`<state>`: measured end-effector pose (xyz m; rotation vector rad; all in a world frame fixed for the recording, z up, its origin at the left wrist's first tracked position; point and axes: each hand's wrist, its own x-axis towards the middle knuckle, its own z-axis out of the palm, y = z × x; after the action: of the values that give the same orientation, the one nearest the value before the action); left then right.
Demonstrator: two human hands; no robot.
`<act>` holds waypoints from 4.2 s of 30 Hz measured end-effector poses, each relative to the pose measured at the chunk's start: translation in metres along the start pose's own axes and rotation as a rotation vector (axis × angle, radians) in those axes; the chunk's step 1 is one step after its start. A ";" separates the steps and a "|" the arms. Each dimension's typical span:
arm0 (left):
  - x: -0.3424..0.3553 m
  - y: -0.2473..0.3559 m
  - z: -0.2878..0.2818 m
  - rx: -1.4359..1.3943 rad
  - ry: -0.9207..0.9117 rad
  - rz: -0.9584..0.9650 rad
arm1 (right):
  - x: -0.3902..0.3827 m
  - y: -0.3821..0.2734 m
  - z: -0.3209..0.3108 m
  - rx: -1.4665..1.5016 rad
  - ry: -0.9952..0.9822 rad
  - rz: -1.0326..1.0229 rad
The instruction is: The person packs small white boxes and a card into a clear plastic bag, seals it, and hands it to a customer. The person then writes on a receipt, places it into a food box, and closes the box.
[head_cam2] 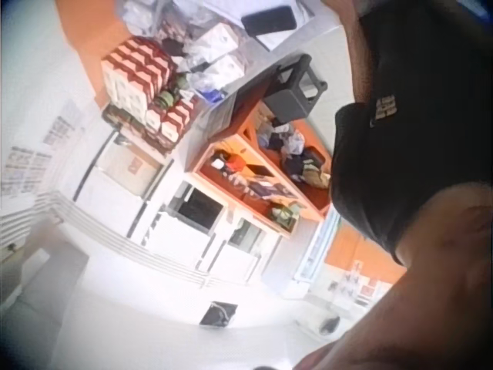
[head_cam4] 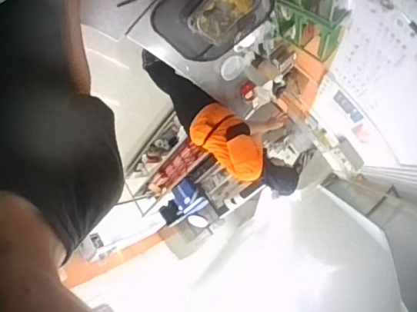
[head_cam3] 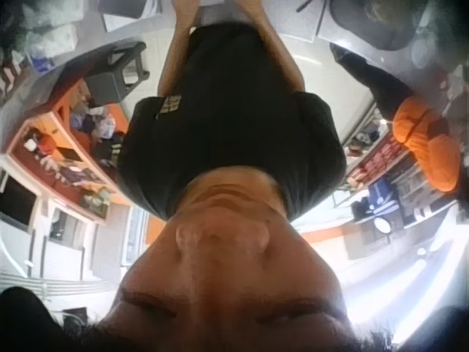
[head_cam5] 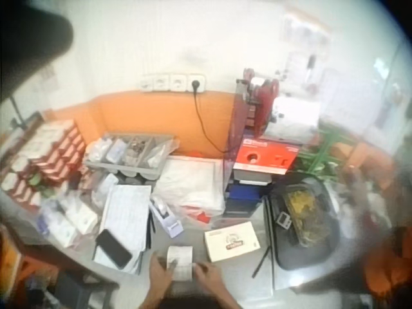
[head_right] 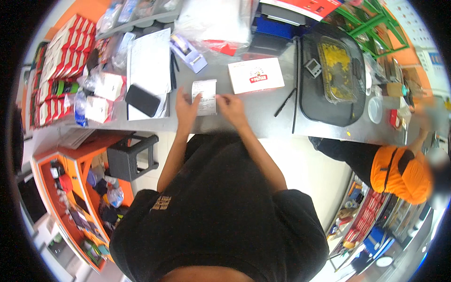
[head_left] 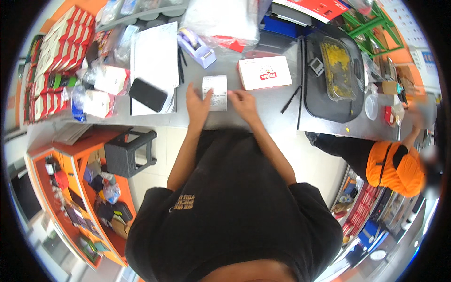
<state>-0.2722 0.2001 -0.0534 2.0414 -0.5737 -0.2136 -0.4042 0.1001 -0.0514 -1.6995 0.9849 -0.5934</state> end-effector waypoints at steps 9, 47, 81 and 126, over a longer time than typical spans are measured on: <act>0.050 0.035 -0.048 -0.557 -1.085 -0.051 | 0.035 -0.057 -0.021 0.880 -0.002 0.258; 0.029 0.059 0.141 0.131 -0.615 0.980 | 0.129 -0.032 0.103 -0.305 0.043 -0.366; 0.022 0.073 0.159 -0.019 -0.667 0.796 | 0.106 -0.050 -0.105 0.038 -0.273 -0.058; -0.015 0.139 0.127 0.321 -0.346 0.814 | 0.048 0.064 -0.229 -0.264 0.126 -0.131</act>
<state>-0.3760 0.0517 -0.0017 1.9009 -1.6828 0.0226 -0.5771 -0.0696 -0.0372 -1.9911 1.0852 -0.6867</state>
